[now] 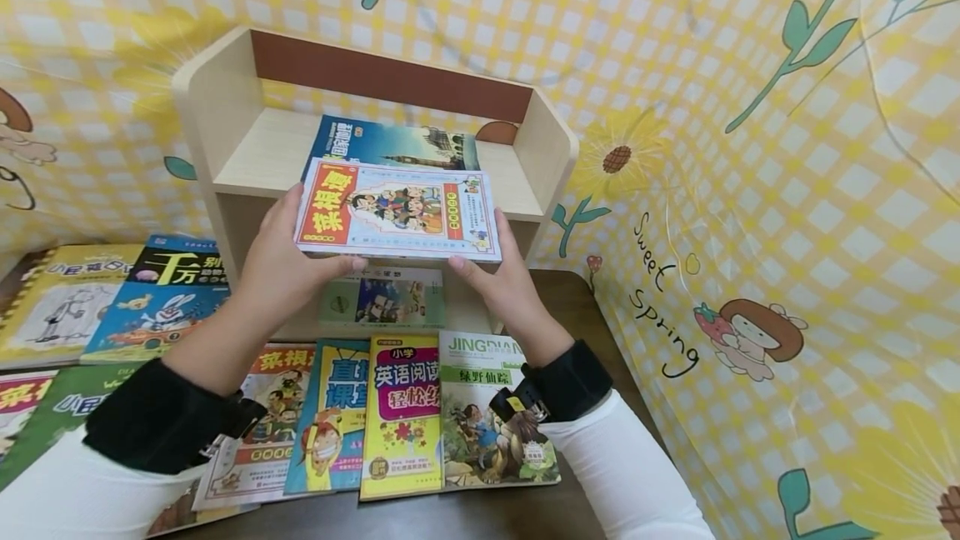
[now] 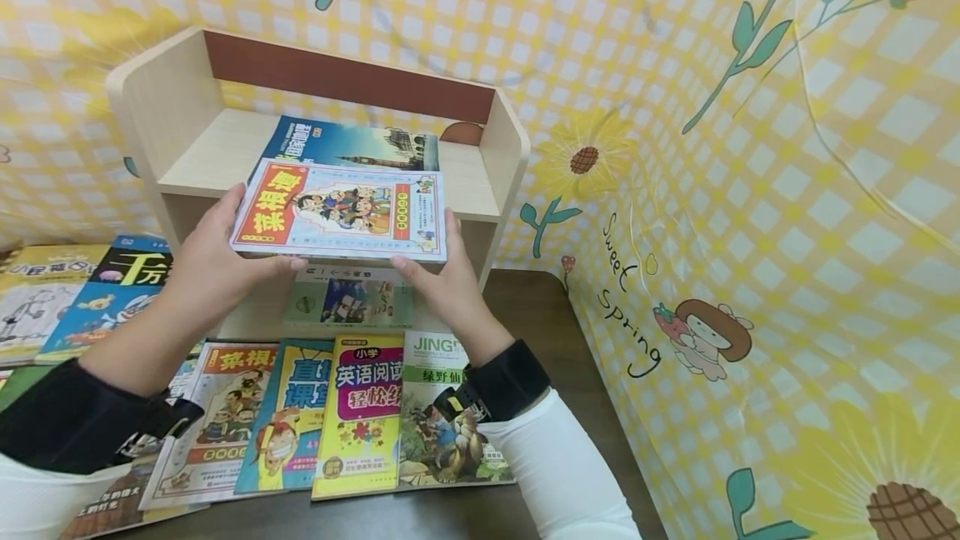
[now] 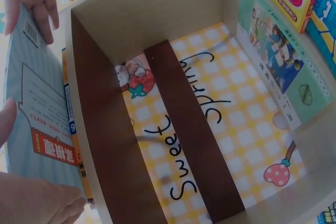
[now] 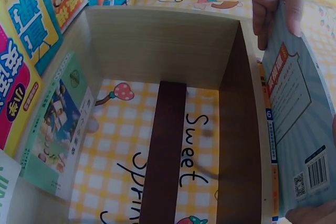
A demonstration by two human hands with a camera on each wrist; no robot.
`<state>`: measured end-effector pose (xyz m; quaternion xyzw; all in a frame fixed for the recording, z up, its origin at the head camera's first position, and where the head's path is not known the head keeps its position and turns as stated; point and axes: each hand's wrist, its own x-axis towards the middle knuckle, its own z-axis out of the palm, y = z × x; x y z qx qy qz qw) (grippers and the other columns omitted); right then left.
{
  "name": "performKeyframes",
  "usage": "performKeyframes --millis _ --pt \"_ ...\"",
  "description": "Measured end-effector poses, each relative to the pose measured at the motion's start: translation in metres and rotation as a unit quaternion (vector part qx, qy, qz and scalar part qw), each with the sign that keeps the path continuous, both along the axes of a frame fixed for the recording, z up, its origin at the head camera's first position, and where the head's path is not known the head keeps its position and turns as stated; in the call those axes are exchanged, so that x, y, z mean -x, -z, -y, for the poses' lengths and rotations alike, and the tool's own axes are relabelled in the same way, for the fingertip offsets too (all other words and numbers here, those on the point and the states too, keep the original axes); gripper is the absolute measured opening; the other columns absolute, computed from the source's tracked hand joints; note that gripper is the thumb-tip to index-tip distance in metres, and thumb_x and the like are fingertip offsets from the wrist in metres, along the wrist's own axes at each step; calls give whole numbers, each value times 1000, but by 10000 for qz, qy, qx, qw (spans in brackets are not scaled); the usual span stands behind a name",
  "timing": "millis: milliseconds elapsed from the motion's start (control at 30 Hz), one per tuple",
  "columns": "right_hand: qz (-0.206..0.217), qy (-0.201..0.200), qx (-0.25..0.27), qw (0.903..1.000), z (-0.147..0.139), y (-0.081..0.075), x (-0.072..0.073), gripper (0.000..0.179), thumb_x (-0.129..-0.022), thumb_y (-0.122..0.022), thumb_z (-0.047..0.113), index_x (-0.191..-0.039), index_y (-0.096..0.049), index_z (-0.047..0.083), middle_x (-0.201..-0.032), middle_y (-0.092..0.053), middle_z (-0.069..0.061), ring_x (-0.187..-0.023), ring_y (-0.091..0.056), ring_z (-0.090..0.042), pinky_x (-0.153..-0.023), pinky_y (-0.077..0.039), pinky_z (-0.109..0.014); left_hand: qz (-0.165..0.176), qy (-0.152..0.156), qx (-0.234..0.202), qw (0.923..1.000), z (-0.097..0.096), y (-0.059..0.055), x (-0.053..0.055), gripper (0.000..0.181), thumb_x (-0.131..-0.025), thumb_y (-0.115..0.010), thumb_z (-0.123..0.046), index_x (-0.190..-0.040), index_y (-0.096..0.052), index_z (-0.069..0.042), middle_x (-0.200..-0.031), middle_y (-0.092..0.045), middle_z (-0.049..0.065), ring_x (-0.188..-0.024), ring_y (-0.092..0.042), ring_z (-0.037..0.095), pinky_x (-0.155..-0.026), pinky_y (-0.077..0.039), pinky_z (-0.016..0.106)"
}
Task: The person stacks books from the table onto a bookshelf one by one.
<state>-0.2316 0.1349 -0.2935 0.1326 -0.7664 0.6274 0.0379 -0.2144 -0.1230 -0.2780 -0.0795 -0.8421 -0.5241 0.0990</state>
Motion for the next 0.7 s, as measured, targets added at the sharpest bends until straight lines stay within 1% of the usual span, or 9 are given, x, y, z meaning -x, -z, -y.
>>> performKeyframes --millis 67,167,233,333,400,467,533,600,700 --pt "116 179 -196 9996 0 -2 2 95 -90 -69 19 -156 -1 16 -162 -7 0 -147 -5 -15 -119 -6 -41 -5 -25 118 9999 0 -2 2 110 -77 -82 -35 -156 -8 -16 -152 -22 23 -133 -29 43 -102 -32 66" --pt "124 306 -444 9985 0 -4 5 93 -90 -69 23 -156 -3 16 -162 -2 -1 -148 -1 -17 -119 -5 -45 -12 -32 251 9997 0 -6 6 109 -78 -79 -42 -156 -7 -15 -154 -20 22 -134 -27 43 -102 -30 66" --pt "43 306 -629 9975 1 -6 9 91 -91 -69 26 -156 -6 17 -162 -4 -2 -148 -4 -18 -118 -7 -46 -69 -51 319 9995 0 -8 9 106 -79 -78 -42 -156 -10 -14 -154 -20 21 -134 -27 42 -103 -30 65" --pt "-91 343 -1052 9938 2 -9 15 86 -91 -68 31 -156 -12 20 -162 -9 -2 -148 -1 -19 -118 -6 -49 -186 -73 407 9990 2 -9 15 100 -80 -78 -39 -154 -17 -11 -153 -22 21 -133 -28 41 -103 -31 63" --pt "-91 463 -1420 9887 3 -11 19 84 -91 -67 37 -156 -15 24 -162 -11 -3 -148 2 -21 -117 -6 -54 -257 -84 491 9984 3 -9 19 95 -82 -77 -37 -153 -21 -8 -153 -23 20 -133 -29 40 -103 -32 61" --pt "-47 624 -1804 9816 4 -14 21 85 -90 -66 43 -156 -15 25 -162 -8 -3 -148 9 -24 -115 -2 -58 -277 -117 581 9979 3 -8 23 91 -83 -76 -36 -152 -24 -5 -153 -23 20 -132 -31 41 -103 -33 59" --pt "-52 731 -2193 9729 5 -16 24 85 -90 -64 46 -156 -15 23 -163 -7 -2 -148 9 -23 -116 -1 -57 -261 -156 699 9971 4 -9 27 90 -85 -75 -36 -151 -24 -3 -155 -20 21 -134 -30 42 -105 -33 59" --pt "-50 816 -2507 9646 6 -18 26 84 -91 -62 48 -156 -16 21 -163 -6 0 -148 9 -21 -116 2 -54 -170 -218 838 9961 4 -10 30 93 -85 -73 -39 -152 -21 -2 -158 -14 21 -137 -27 44 -106 -31 60" --pt "-180 803 -2785 9569 7 -23 31 80 -92 -61 47 -155 -21 17 -162 -9 0 -148 9 -17 -118 5 -48 -70 -255 1017 9945 4 -14 35 93 -86 -70 -44 -153 -21 -2 -158 -11 21 -139 -24 45 -108 -29 60"
